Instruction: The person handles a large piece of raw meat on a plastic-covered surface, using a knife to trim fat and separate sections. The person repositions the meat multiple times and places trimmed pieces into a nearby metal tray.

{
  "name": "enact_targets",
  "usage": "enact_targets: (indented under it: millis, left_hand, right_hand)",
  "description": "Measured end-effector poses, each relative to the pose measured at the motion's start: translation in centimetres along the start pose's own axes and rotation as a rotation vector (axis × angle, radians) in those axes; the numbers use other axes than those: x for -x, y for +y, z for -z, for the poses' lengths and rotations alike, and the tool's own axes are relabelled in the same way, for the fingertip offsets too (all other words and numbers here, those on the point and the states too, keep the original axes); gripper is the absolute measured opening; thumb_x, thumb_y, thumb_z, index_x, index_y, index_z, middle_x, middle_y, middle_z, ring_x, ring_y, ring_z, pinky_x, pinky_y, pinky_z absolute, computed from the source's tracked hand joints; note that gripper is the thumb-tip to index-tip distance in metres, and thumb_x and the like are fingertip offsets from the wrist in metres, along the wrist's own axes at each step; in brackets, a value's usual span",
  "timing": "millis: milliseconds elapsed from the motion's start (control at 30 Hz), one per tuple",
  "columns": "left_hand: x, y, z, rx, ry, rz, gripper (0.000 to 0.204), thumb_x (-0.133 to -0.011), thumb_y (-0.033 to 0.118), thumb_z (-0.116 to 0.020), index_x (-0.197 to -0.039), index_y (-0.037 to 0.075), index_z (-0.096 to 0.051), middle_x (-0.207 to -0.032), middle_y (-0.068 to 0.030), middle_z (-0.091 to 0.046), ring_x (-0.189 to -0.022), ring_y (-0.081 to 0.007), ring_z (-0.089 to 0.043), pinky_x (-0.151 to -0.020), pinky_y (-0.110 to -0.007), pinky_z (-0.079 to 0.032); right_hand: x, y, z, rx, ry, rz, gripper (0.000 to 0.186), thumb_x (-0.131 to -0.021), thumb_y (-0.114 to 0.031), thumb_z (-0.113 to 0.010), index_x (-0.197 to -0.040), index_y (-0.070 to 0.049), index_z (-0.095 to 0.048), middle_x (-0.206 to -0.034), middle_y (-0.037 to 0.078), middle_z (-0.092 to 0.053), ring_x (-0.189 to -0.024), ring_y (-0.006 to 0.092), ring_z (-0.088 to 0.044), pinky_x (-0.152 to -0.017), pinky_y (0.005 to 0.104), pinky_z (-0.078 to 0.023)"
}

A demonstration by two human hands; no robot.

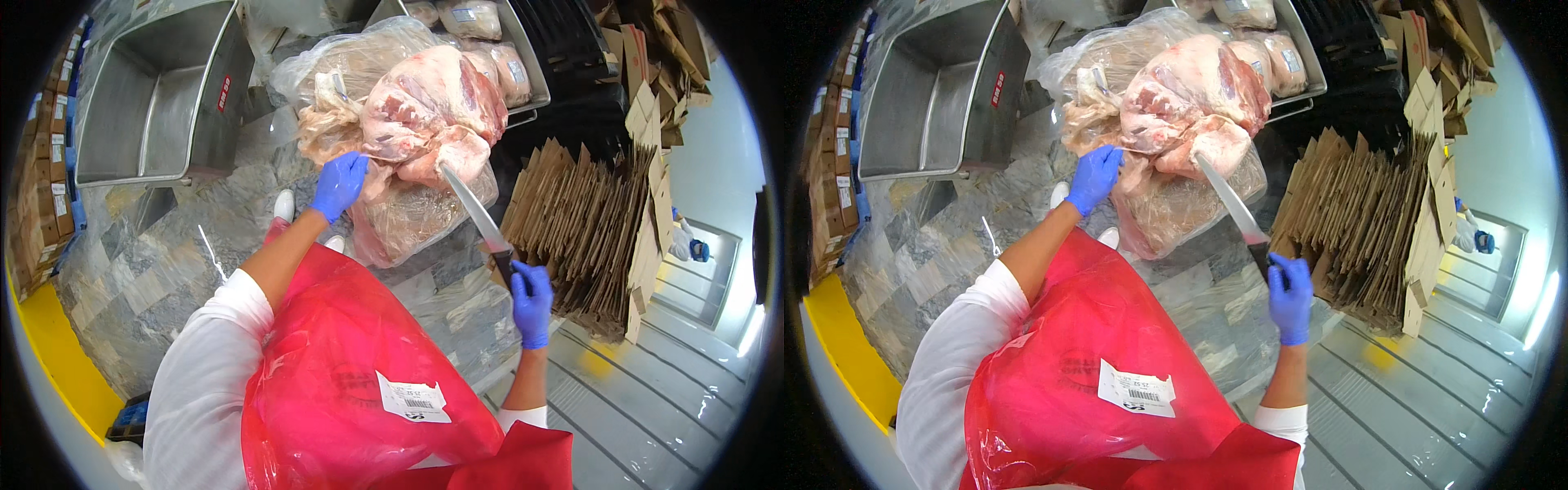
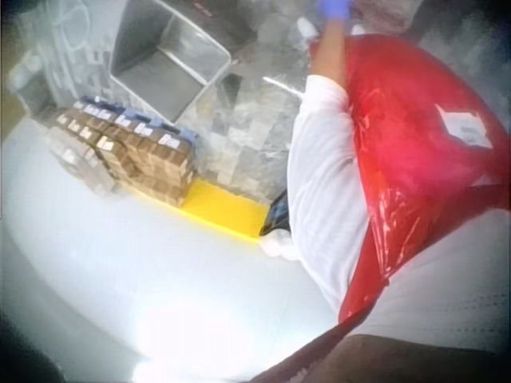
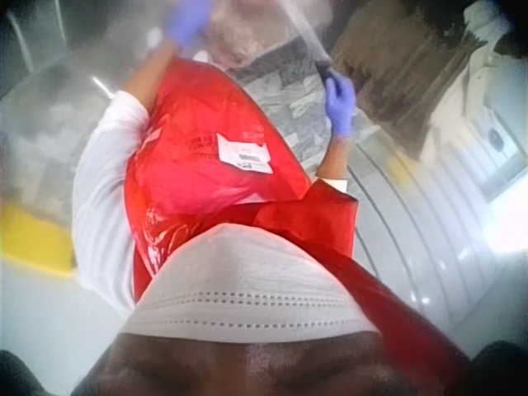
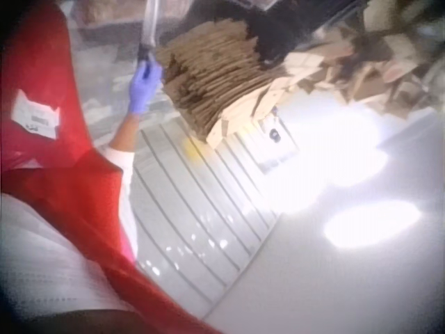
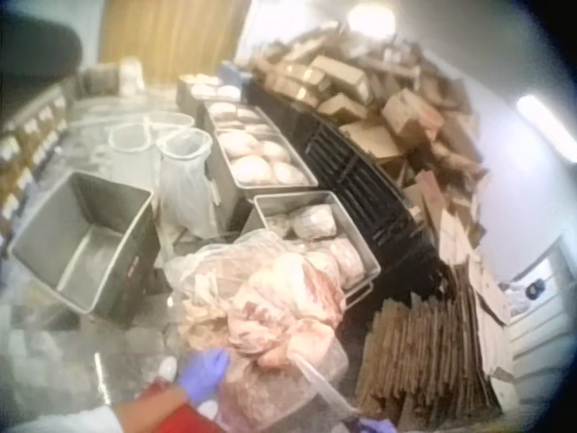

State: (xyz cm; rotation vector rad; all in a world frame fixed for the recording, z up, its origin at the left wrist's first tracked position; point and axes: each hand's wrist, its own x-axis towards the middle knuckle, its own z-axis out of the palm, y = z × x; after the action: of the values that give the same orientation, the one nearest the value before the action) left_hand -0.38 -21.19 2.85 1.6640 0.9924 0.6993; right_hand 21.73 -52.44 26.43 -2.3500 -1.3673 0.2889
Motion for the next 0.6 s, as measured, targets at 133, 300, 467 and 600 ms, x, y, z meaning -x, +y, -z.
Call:
enact_targets:
  millis: [133,300,467,600]
  left_hand:
    - [-1.1,-0.7,0.2,0.338,0.014,0.241,0.034,-0.103,0.027,-0.056,-0.085,0.000,-0.067,-0.068,-0.0122,-0.066,-0.057,-0.0217,-0.063,-0.058,-0.036,-0.051]
    - [-1.8,-1.0,1.8,0.666,0.044,0.363,0.034,-0.103,0.024,-0.056,-0.083,0.000,-0.068,-0.067,-0.0069,-0.065,-0.055,-0.0141,-0.061,-0.054,-0.030,-0.049]
    - [-5.1,-2.1,7.1,0.844,0.192,0.393,0.030,-0.102,0.023,-0.056,-0.089,-0.001,-0.068,-0.075,-0.0084,-0.069,-0.058,-0.0151,-0.062,-0.057,-0.031,-0.051]
    - [-5.6,-5.3,9.2,0.375,0.092,0.060,0.027,-0.102,0.023,-0.056,-0.099,0.000,-0.069,-0.088,-0.0076,-0.070,-0.067,-0.0145,-0.064,-0.062,-0.032,-0.054]
  right_hand:
    - [-3.7,-1.6,4.8,0.136,0.051,-0.080,0.024,-0.093,-0.008,-0.070,-0.115,-0.001,-0.072,-0.092,0.015,-0.068,-0.079,0.0250,-0.065,-0.076,0.0352,-0.053]
    - [-4.9,-3.8,4.6,0.203,-0.198,-0.315,0.040,-0.089,-0.024,-0.079,-0.120,0.000,-0.070,-0.096,0.019,-0.074,-0.080,0.0202,-0.070,-0.075,0.0339,-0.055]
    - [-5.7,-8.3,7.7,0.453,-0.245,-0.171,0.035,-0.081,-0.026,-0.083,-0.109,-0.006,-0.074,-0.083,0.015,-0.073,-0.075,0.0233,-0.074,-0.071,0.0343,-0.056]
    - [-8.0,-12.2,10.4,0.341,-0.169,-0.171,0.033,-0.083,-0.014,-0.082,-0.113,-0.005,-0.072,-0.088,0.013,-0.074,-0.076,0.0154,-0.071,-0.071,0.0319,-0.055]
